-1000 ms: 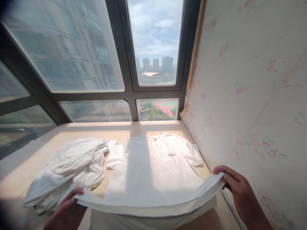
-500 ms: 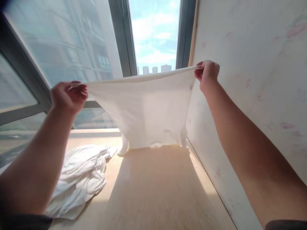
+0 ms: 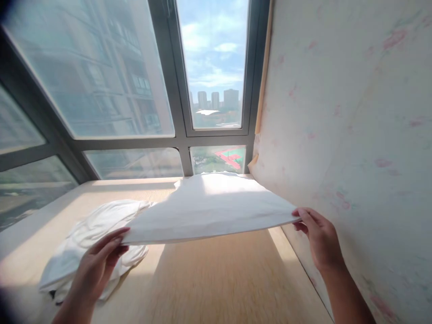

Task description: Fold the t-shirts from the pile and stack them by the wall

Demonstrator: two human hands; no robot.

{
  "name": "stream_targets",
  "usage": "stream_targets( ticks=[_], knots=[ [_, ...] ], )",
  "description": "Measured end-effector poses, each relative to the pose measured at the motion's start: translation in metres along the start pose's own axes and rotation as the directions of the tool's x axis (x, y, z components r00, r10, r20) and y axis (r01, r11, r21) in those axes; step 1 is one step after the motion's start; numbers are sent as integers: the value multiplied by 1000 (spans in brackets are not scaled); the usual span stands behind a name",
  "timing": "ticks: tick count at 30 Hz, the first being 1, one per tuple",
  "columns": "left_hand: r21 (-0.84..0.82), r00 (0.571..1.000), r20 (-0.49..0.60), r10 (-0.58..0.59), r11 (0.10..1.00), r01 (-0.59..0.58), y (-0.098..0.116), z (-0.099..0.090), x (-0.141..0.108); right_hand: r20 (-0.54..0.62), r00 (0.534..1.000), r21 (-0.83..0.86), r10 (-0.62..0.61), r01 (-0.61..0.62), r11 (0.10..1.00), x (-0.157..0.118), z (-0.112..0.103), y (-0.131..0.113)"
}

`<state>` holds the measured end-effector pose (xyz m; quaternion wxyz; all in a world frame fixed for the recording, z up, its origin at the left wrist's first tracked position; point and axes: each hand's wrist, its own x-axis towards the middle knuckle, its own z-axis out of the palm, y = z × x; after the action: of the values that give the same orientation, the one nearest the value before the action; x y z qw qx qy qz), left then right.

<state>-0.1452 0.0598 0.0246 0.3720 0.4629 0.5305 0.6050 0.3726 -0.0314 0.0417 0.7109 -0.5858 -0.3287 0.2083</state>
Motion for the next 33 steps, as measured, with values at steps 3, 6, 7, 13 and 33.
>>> stream_targets(
  ticks=[3,6,7,13,33],
  knots=[
    [219,945,155,-287,943,250,-82,-8,-25,40,963,-166,268,-258,952,-29,-20,82],
    [372,921,217,-323,900,228,-121,-14,-37,87,909,-319,409,-363,875,-45,-30,126],
    [386,915,230,-331,894,226,-127,-17,-38,107,896,-361,432,-370,856,-49,-32,133],
    [373,894,267,-360,894,249,-136,-35,-55,174,875,-507,451,-313,803,-68,-51,143],
    [501,795,255,-550,778,378,-121,-54,-111,268,812,-701,519,-205,683,-86,-111,140]
  ],
)
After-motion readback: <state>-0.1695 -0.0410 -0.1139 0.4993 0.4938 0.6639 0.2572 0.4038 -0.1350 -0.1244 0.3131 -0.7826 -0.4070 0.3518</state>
